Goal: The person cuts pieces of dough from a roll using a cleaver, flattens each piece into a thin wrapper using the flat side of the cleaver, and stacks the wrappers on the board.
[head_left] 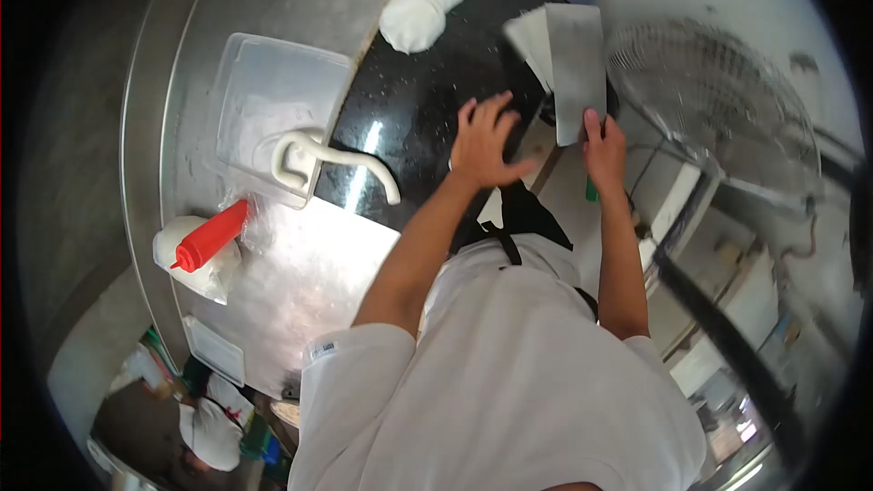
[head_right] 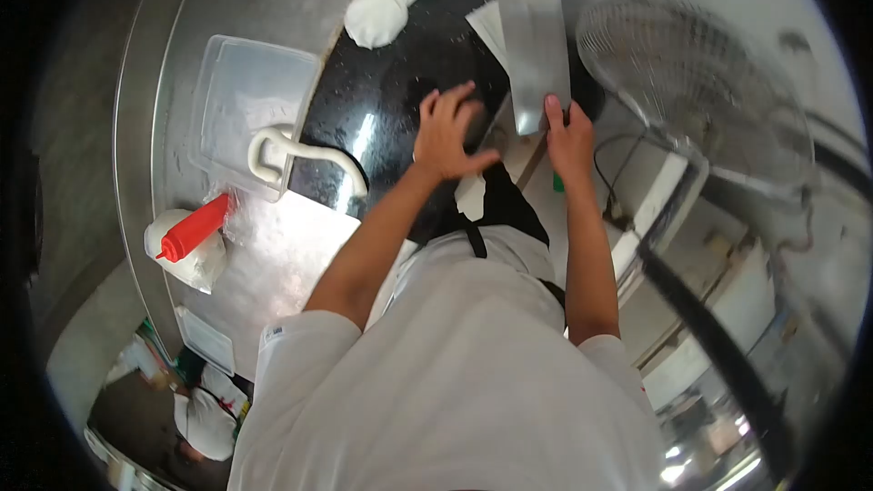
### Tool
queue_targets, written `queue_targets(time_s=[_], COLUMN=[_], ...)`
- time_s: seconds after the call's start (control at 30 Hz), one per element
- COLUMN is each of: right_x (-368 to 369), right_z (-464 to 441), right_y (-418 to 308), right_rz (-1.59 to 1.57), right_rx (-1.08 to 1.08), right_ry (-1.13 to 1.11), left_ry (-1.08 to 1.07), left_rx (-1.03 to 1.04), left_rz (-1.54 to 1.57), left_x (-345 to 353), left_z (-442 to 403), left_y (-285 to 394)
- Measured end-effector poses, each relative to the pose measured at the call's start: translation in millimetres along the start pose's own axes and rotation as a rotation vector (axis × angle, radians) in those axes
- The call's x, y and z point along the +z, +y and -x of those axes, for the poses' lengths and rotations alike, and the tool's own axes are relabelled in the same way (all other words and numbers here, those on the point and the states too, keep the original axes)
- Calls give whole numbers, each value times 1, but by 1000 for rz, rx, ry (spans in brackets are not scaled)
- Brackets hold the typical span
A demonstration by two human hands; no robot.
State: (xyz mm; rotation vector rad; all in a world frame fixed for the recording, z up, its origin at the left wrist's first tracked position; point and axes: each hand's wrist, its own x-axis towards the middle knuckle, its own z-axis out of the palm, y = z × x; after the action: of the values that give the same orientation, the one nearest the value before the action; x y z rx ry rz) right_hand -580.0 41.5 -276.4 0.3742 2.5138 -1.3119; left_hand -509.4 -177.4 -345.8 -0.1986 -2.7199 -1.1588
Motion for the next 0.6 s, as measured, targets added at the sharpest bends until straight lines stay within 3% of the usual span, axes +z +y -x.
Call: queue_targets(time_s=[0.03,0.1,0.13,0.2,0.27,0.37,0.4,0.53,0.6], right_x=[-4,-13,-14,-16,-20,-22,-22,-4,26], right_z=[17,59,78,115,145,168,159,144,146], right_y=[-1,14,27,55,83,123,118,123,132], right_rz=[-28,-79,-102,-115,-100,94,115,80,76], right_rx=[-7,24,41,121,232,195,113,-125,-160], right_ry=[21,69,92,112,106,94,84,-134,-310], left_ry=[-5,-81,-4,187,433,122,170,517,417], left_rx=[-26,-233,-289,-296,-174,-12,-82,-315,-225], left_rz=[41,410,418,228,-169,-347,-419,414,110], left_x=[-2,-3,-16,-30,-25,-10,-5,-17,-32], left_z=[-4,-16,-30,-41,-34,27,26,-8,10], left_y=[-4,-37,-44,-22,14,10,4,-24,-9])
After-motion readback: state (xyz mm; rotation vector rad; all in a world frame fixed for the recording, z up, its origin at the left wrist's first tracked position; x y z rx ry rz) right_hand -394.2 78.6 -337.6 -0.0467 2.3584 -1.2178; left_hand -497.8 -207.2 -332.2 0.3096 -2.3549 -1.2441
